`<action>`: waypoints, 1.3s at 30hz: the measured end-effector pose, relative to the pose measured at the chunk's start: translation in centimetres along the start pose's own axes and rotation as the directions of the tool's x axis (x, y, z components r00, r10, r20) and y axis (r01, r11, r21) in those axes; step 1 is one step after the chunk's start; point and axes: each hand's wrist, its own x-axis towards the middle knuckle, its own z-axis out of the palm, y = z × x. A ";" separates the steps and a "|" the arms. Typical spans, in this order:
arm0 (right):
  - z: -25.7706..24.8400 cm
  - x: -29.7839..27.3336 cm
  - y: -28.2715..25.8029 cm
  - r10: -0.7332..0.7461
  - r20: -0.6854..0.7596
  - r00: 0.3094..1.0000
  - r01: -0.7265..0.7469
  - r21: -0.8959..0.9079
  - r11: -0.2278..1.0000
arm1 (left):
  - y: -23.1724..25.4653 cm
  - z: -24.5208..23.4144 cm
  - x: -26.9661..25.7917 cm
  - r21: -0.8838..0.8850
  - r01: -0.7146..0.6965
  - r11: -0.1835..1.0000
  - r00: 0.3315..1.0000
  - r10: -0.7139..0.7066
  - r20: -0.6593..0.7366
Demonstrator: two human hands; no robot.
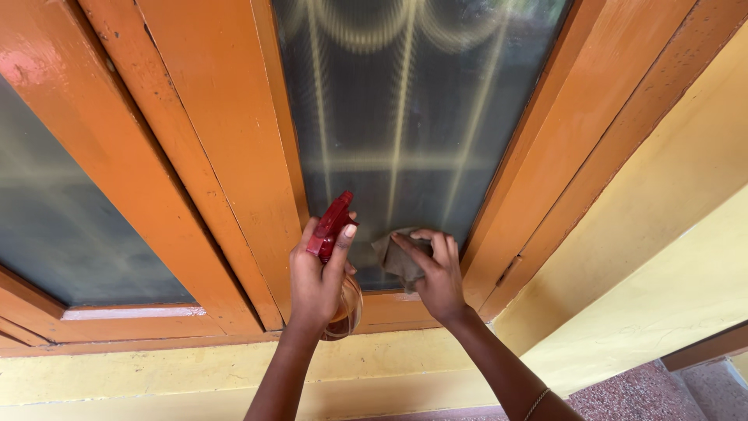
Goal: The person cleans a glass pane on an orange wooden door using a spray bottle and a cloth. They repeatedly spray the glass and wipe it with the cloth, focusing on the central area of the pane.
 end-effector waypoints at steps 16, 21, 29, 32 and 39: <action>6.1 -7.6 2.8 0.104 0.329 0.939 -0.086 -0.071 0.994 | -1.4 -0.3 -0.4 0.030 0.083 0.996 0.995 -0.084 0.046; -0.2 -4.7 2.6 0.114 0.084 0.990 -0.113 -0.020 0.993 | -0.5 -0.3 -0.1 0.002 0.040 0.999 0.999 -0.041 0.032; -11.3 8.5 -1.7 -0.070 -0.416 0.907 0.090 0.029 0.996 | 4.8 0.0 2.6 -0.024 -0.121 0.992 0.992 0.122 0.032; -11.8 9.9 -2.4 -0.119 -0.388 0.914 0.124 -0.013 0.992 | 7.4 -0.2 3.3 -0.078 -0.161 0.984 0.986 0.163 0.023; -9.0 6.2 -0.4 -0.360 0.232 0.904 0.374 -0.018 0.927 | 12.0 0.1 4.8 -0.102 -0.234 0.967 0.971 0.237 0.013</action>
